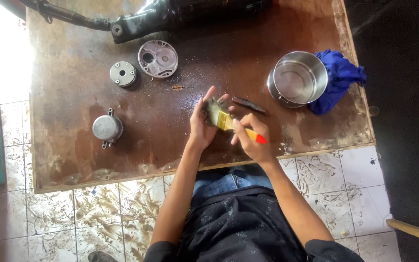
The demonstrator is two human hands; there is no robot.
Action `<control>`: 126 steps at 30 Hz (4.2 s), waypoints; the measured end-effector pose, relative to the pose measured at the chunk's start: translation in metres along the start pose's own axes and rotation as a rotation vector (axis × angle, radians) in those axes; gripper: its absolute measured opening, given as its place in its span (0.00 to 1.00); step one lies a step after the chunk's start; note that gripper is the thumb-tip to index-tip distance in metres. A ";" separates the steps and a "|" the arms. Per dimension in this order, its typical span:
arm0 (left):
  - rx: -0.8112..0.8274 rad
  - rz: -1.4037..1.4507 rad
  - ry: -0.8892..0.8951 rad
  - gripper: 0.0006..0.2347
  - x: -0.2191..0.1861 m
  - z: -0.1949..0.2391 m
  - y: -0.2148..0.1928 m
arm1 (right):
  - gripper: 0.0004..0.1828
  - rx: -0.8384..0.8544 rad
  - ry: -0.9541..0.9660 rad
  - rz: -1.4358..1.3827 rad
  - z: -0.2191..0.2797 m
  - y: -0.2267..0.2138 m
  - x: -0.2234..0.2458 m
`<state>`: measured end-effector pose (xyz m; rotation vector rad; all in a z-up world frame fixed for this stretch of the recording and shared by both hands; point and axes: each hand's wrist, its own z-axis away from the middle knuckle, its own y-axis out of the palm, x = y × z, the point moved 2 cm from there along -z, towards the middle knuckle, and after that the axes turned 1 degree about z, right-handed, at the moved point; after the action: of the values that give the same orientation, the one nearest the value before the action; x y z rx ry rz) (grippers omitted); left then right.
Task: Cleaning various motorcycle engine components with a brush and solvent.
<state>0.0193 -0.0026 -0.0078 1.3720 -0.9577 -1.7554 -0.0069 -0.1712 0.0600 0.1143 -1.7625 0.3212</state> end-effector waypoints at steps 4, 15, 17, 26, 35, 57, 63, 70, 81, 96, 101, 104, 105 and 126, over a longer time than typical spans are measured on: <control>0.003 -0.016 -0.033 0.26 0.000 0.001 0.003 | 0.09 -0.158 0.044 -0.135 0.001 -0.001 -0.010; 0.012 -0.027 -0.022 0.25 0.001 0.001 0.004 | 0.09 -0.079 -0.042 -0.082 0.004 -0.003 -0.008; -0.005 -0.057 -0.019 0.25 0.000 0.003 0.008 | 0.10 -0.066 0.004 -0.132 0.006 -0.004 -0.012; 0.015 -0.023 -0.021 0.25 0.000 0.001 0.001 | 0.10 -0.119 -0.061 -0.022 -0.001 -0.001 0.014; 0.003 0.011 -0.022 0.26 0.005 -0.002 -0.004 | 0.10 -0.053 -0.095 0.140 -0.006 0.000 0.026; 0.039 0.086 -0.007 0.25 0.004 -0.004 -0.002 | 0.09 -0.185 -0.134 0.096 0.001 0.003 0.010; -0.033 -0.014 -0.039 0.26 -0.004 0.002 0.008 | 0.09 -0.238 -0.062 -0.114 0.003 0.002 -0.006; 0.006 0.058 0.026 0.25 0.005 -0.001 -0.008 | 0.09 -0.021 0.002 -0.136 0.004 0.003 0.000; -0.039 0.022 0.036 0.25 0.012 -0.009 -0.023 | 0.10 -0.090 -0.150 0.085 0.000 -0.001 0.012; -0.202 -0.117 -0.192 0.39 0.025 -0.012 -0.042 | 0.12 -0.174 -0.023 -0.008 -0.001 -0.005 0.001; -0.099 -0.134 -0.092 0.37 0.008 -0.006 -0.011 | 0.13 -0.107 0.017 -0.085 -0.003 -0.008 0.001; -0.094 -0.148 -0.103 0.37 0.012 -0.007 -0.011 | 0.13 -0.148 0.008 -0.117 0.003 -0.005 0.004; -0.044 -0.103 -0.069 0.37 0.014 -0.009 -0.013 | 0.13 -0.066 -0.040 -0.106 0.004 -0.003 0.008; -0.065 -0.146 -0.040 0.26 0.026 -0.013 -0.047 | 0.11 -0.251 -0.088 0.063 -0.004 -0.004 0.016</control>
<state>0.0234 -0.0045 -0.0634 1.4011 -0.8319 -1.9117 -0.0058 -0.1728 0.0764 -0.1088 -1.8809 0.1392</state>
